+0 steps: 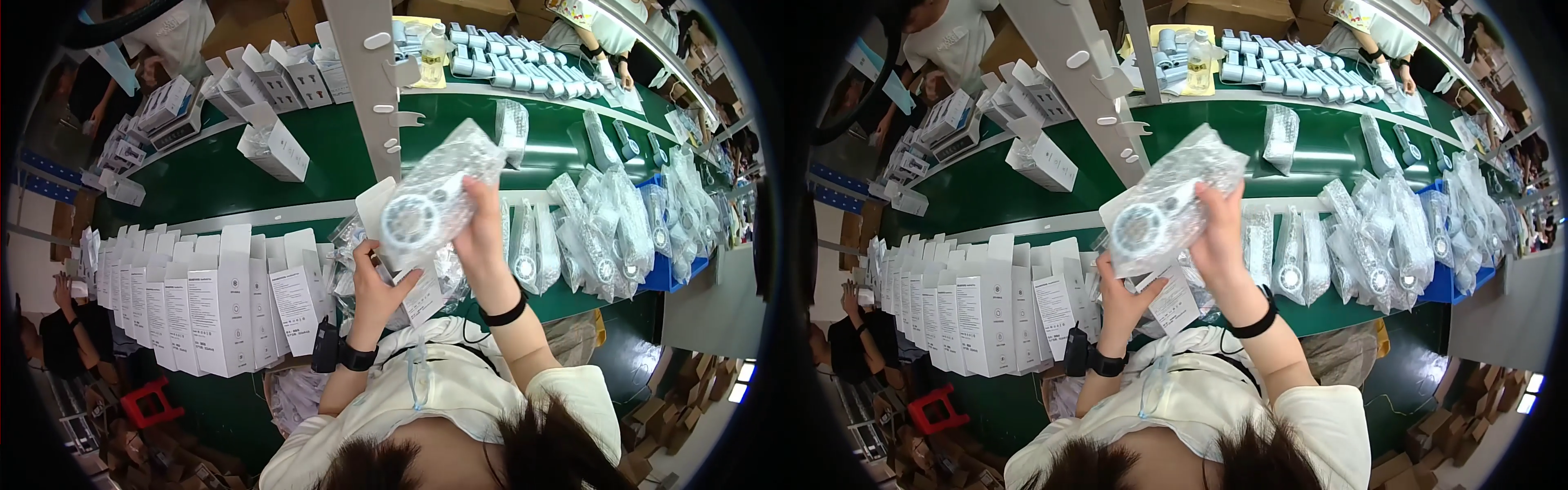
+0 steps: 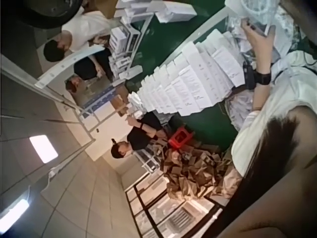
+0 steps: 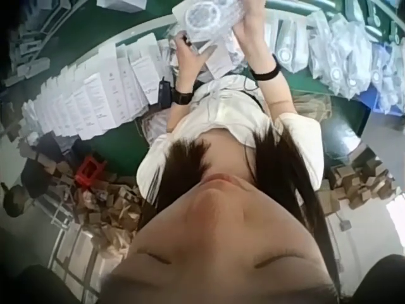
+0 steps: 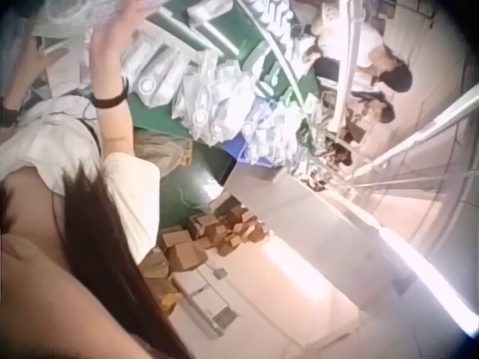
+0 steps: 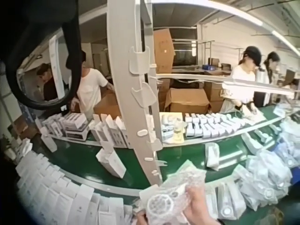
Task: The person empties a sack of items onto a table and then packs several boxes by placing a small plastic bag and a bubble-wrapped component into each one.
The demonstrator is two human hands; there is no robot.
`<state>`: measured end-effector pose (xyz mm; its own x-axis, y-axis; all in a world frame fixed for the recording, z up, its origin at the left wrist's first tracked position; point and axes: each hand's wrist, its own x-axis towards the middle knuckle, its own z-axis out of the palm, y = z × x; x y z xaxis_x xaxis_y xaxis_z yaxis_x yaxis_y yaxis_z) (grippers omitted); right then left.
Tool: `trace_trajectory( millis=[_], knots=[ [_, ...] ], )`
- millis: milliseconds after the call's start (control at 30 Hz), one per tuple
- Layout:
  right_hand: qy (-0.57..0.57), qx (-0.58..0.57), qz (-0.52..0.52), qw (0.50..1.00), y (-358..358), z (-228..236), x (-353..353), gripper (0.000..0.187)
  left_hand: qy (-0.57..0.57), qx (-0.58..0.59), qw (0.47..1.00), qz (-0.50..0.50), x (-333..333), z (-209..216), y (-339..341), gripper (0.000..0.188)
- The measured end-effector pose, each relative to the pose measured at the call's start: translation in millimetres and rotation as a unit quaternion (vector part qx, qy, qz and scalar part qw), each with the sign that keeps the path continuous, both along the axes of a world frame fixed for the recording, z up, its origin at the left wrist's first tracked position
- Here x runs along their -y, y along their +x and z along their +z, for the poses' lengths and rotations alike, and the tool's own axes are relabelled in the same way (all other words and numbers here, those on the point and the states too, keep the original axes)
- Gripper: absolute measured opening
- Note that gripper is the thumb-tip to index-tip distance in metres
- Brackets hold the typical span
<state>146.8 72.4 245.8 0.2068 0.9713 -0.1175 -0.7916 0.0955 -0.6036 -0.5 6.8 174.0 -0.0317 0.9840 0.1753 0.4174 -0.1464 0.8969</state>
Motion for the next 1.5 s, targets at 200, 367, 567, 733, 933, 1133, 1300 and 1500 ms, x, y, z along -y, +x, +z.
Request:
trace_trajectory(
  millis=[200,367,567,733,933,1133,1300,1500],
  knots=[
    [0.183,0.408,-0.12,0.886,-22.7,-23.2,15.0,0.061,0.0,0.089,0.993,0.074,15.0,-12.6,0.7,0.068],
    [0.233,0.48,0.069,0.843,8.7,-25.6,9.8,0.068,0.179,0.005,0.982,0.053,17.6,-25.8,3.6,0.069],
    [0.391,0.488,-0.04,0.78,27.2,-30.7,-13.0,0.072,0.026,-0.023,0.999,-0.023,4.5,0.6,-4.4,0.07],
    [0.296,0.375,0.117,0.87,29.0,-30.4,-17.0,0.067,-0.055,0.15,0.986,-0.039,0.1,-4.9,-5.0,0.068],
    [0.372,0.607,0.194,0.675,31.7,-24.1,-18.0,0.046,0.062,0.048,0.996,-0.036,-5.4,-17.9,-6.7,0.069],
    [0.157,0.848,0.137,0.488,81.3,-134.2,-21.3,0.04,0.042,0.113,0.993,-0.001,-4.5,-43.3,-31.8,0.07],
    [0.066,0.928,0.266,0.253,91.6,-185.5,-11.4,0.031,0.074,0.008,0.997,0.02,-3.4,-8.0,-24.4,0.063],
    [0.086,0.912,0.307,0.258,99.6,-157.0,-6.0,0.021,0.083,-0.068,0.994,-0.016,-11.3,13.6,-24.3,0.03]
  ],
)
